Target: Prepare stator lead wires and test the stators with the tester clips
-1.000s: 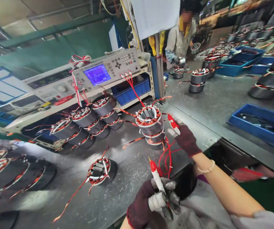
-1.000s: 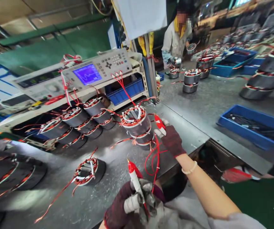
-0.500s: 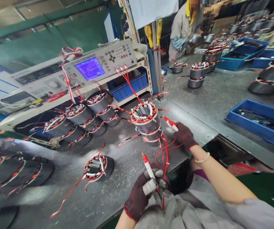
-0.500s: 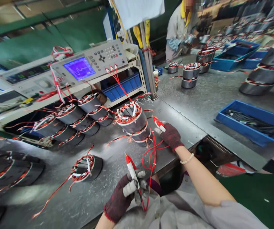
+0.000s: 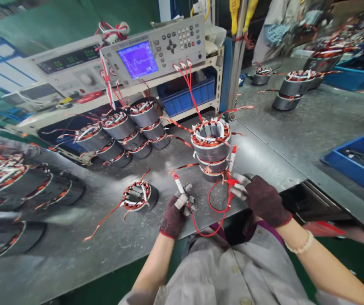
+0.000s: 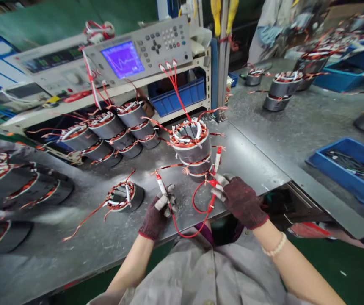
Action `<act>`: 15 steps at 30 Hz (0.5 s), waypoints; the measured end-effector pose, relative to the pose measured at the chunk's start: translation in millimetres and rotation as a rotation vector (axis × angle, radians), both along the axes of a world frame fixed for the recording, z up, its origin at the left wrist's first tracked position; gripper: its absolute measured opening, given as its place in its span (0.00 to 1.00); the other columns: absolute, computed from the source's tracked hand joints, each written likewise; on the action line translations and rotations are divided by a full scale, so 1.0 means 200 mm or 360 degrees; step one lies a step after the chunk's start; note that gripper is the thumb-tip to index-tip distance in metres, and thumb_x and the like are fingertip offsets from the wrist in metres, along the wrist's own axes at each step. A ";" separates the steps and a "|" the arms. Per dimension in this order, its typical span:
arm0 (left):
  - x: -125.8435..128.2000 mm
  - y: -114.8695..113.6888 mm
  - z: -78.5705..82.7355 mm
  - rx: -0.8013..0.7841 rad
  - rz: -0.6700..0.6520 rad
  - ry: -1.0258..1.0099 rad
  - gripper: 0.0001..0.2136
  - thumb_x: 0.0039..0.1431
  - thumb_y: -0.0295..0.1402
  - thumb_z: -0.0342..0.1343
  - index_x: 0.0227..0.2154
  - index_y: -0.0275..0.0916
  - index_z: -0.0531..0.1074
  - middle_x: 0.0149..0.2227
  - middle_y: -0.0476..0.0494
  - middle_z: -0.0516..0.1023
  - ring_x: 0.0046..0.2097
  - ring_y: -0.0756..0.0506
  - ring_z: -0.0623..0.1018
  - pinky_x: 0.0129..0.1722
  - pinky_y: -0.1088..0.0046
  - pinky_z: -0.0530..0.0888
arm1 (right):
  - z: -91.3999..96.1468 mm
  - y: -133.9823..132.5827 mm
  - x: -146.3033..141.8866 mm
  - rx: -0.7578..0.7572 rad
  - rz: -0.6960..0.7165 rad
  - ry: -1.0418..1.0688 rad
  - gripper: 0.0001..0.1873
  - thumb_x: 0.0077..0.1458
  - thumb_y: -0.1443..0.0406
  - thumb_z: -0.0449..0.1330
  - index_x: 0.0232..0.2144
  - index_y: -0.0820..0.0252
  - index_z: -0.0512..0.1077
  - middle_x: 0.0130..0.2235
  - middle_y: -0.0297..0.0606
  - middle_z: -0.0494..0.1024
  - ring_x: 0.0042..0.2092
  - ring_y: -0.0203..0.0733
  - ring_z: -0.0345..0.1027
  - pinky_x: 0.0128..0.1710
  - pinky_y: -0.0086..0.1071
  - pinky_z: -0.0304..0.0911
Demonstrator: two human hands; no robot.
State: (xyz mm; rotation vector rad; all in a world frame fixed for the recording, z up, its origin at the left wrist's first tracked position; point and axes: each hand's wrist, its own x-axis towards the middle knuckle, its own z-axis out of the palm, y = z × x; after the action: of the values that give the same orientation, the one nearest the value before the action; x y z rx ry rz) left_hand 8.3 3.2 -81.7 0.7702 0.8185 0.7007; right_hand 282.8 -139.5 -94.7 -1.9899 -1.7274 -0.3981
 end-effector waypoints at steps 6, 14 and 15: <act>-0.03 -0.05 0.01 -0.0008 -0.0062 0.0002 0.37 0.45 0.46 0.77 0.56 0.30 0.80 0.27 0.47 0.79 0.23 0.54 0.71 0.19 0.79 0.59 | -0.08 -0.01 0.01 0.0091 0.0003 -0.0481 0.18 0.73 0.57 0.57 0.45 0.66 0.80 0.47 0.55 0.82 0.44 0.52 0.75 0.36 0.38 0.68; 0.01 -0.05 -0.01 0.0002 -0.0031 -0.0082 0.36 0.41 0.49 0.79 0.51 0.30 0.82 0.25 0.48 0.77 0.22 0.54 0.70 0.18 0.77 0.57 | -0.20 -0.03 0.05 0.0168 0.0073 -0.0449 0.13 0.62 0.71 0.55 0.28 0.55 0.73 0.32 0.43 0.76 0.36 0.47 0.71 0.30 0.35 0.63; 0.01 -0.05 -0.01 0.0003 -0.0037 -0.0095 0.37 0.41 0.49 0.79 0.52 0.30 0.82 0.25 0.47 0.77 0.23 0.53 0.71 0.17 0.78 0.57 | -0.21 -0.02 0.05 0.0200 0.0080 -0.0449 0.12 0.62 0.71 0.55 0.28 0.55 0.73 0.31 0.43 0.75 0.35 0.47 0.71 0.30 0.35 0.63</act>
State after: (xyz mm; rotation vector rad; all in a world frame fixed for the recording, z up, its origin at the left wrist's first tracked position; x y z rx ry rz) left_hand 10.6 -6.3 -83.3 0.7562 0.7540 0.7009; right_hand 292.6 -144.0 -136.0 -1.8672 -1.8638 -0.7823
